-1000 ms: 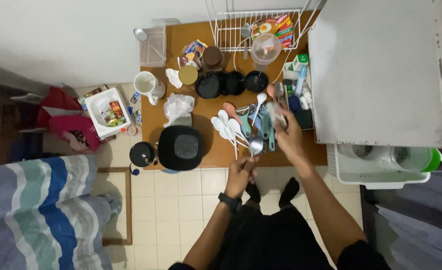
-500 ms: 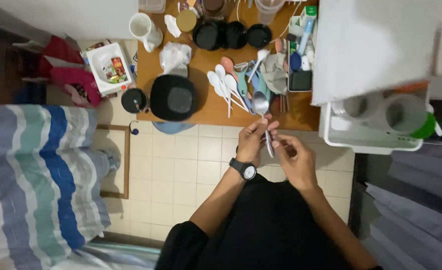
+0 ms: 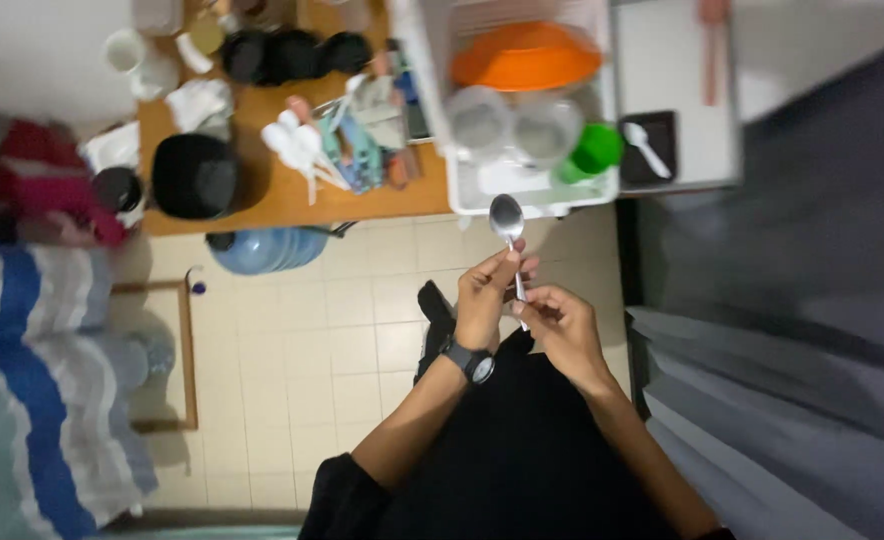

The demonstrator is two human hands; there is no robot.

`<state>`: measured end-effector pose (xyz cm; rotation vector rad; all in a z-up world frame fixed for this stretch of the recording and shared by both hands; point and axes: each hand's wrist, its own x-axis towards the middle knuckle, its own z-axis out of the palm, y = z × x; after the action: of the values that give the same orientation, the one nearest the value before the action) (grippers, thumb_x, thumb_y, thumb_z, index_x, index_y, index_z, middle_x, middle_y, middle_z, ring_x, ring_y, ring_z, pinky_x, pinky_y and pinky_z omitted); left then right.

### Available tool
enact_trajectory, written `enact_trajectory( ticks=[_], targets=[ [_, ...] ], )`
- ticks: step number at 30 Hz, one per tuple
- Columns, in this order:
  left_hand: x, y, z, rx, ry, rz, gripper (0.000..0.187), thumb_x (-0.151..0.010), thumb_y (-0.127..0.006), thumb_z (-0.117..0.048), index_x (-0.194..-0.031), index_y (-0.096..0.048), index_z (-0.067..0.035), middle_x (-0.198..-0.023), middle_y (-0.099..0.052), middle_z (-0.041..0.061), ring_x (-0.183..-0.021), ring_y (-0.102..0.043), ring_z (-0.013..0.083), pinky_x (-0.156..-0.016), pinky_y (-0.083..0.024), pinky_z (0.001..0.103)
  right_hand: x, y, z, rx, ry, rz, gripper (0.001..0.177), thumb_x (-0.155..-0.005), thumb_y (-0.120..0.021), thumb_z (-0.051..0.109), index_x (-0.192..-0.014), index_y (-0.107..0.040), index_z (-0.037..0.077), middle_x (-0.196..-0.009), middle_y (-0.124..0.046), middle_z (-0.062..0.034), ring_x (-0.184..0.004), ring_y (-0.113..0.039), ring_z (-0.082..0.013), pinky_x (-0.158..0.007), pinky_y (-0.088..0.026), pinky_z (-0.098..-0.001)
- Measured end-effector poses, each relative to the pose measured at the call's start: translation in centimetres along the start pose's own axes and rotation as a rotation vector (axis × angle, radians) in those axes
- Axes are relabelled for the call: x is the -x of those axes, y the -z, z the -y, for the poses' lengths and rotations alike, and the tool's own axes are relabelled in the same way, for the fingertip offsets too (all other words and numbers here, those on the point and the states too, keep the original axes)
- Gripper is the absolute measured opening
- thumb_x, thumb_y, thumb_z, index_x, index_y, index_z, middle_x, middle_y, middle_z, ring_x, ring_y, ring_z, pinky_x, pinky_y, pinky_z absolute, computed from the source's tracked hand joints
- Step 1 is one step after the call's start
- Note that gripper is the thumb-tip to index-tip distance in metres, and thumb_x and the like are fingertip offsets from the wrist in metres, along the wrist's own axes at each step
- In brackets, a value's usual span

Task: Sorting and organizing plastic spoons and other small items on a table.

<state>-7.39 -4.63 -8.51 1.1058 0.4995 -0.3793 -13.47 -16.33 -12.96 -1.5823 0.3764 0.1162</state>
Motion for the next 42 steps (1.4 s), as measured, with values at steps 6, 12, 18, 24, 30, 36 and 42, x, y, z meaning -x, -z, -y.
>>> enact_trajectory(
  ticks=[6,12,18,24,30,36,42],
  targets=[
    [0.0,-4.3,3.9,-0.318,-0.275,-0.011,0.023,-0.097,-0.072,-0.023,-0.107,-0.072,-0.002,-0.085,-0.064,0.009,-0.083,-0.060,0.0166,-0.071,-0.055,0.028,1.1,8.5,-0.2,-0.145,-0.051,-0.255,0.022,-0.088,-0.083,0.015,-0.098,-0.070,0.000,-0.076,-0.068,-0.0077,-0.059,-0.062,-0.0114,-0.052,-0.050,-0.0223],
    [-5.5,-8.9,10.5,-0.284,-0.070,0.164,0.020,-0.099,-0.066,-0.022,-0.105,-0.073,-0.004,-0.087,-0.070,0.011,-0.082,-0.066,0.0190,-0.074,-0.057,0.033,-4.4,14.7,-3.6,-0.189,-0.006,-0.374,0.017,-0.090,-0.081,0.010,-0.100,-0.070,0.001,-0.080,-0.068,-0.0072,-0.062,-0.059,-0.0097,-0.054,-0.048,-0.0195],
    [-11.6,-12.8,13.5,-0.075,0.274,0.209,0.052,-0.103,-0.066,-0.028,-0.139,-0.053,0.007,-0.123,-0.064,0.027,-0.115,-0.066,0.0370,-0.101,-0.054,0.047,-11.1,18.0,-2.2,-0.318,-0.058,-0.428,0.022,-0.092,-0.079,0.008,-0.111,-0.070,0.001,-0.082,-0.070,-0.0122,-0.051,-0.049,-0.0054,-0.041,-0.037,-0.0164],
    [-17.1,-15.1,15.7,0.099,0.314,0.127,0.063,-0.105,-0.066,-0.029,-0.148,-0.039,0.008,-0.128,-0.058,0.020,-0.121,-0.062,0.0342,-0.106,-0.048,0.045,-18.1,20.2,-3.1,-0.350,-0.113,-0.382,0.027,-0.094,-0.077,0.013,-0.115,-0.069,-0.003,-0.084,-0.072,-0.0180,-0.045,-0.049,-0.0081,-0.036,-0.037,-0.0226],
    [-18.3,-15.5,15.4,0.331,0.235,0.114,0.087,-0.099,-0.079,-0.037,-0.154,-0.030,0.010,-0.155,-0.031,0.035,-0.142,-0.032,0.0539,-0.123,-0.031,0.060,-21.3,20.1,1.5,-0.328,-0.292,-0.366,0.020,-0.090,-0.075,0.014,-0.104,-0.069,0.001,-0.082,-0.073,-0.0172,-0.054,-0.057,-0.0146,-0.046,-0.040,-0.0229],
    [-21.8,-15.0,23.3,0.316,0.079,-0.063,0.066,-0.100,-0.076,-0.036,-0.143,-0.046,0.003,-0.140,-0.050,0.027,-0.135,-0.045,0.0510,-0.115,-0.030,0.066,-24.6,21.8,2.0,-0.463,-0.386,-0.281,0.019,-0.081,-0.077,0.014,-0.097,-0.069,0.008,-0.084,-0.072,-0.0107,-0.063,-0.054,-0.0132,-0.057,-0.037,-0.0240],
    [-22.9,-15.4,24.5,0.379,0.028,-0.111,0.047,-0.095,-0.079,-0.023,-0.131,-0.060,0.001,-0.133,-0.059,0.025,-0.125,-0.056,0.0490,-0.110,-0.042,0.064,-27.0,24.0,0.0,-0.500,-0.417,-0.186,0.018,-0.079,-0.081,0.012,-0.095,-0.073,0.010,-0.083,-0.069,-0.0046,-0.067,-0.058,-0.0148,-0.062,-0.042,-0.0241]
  ],
)
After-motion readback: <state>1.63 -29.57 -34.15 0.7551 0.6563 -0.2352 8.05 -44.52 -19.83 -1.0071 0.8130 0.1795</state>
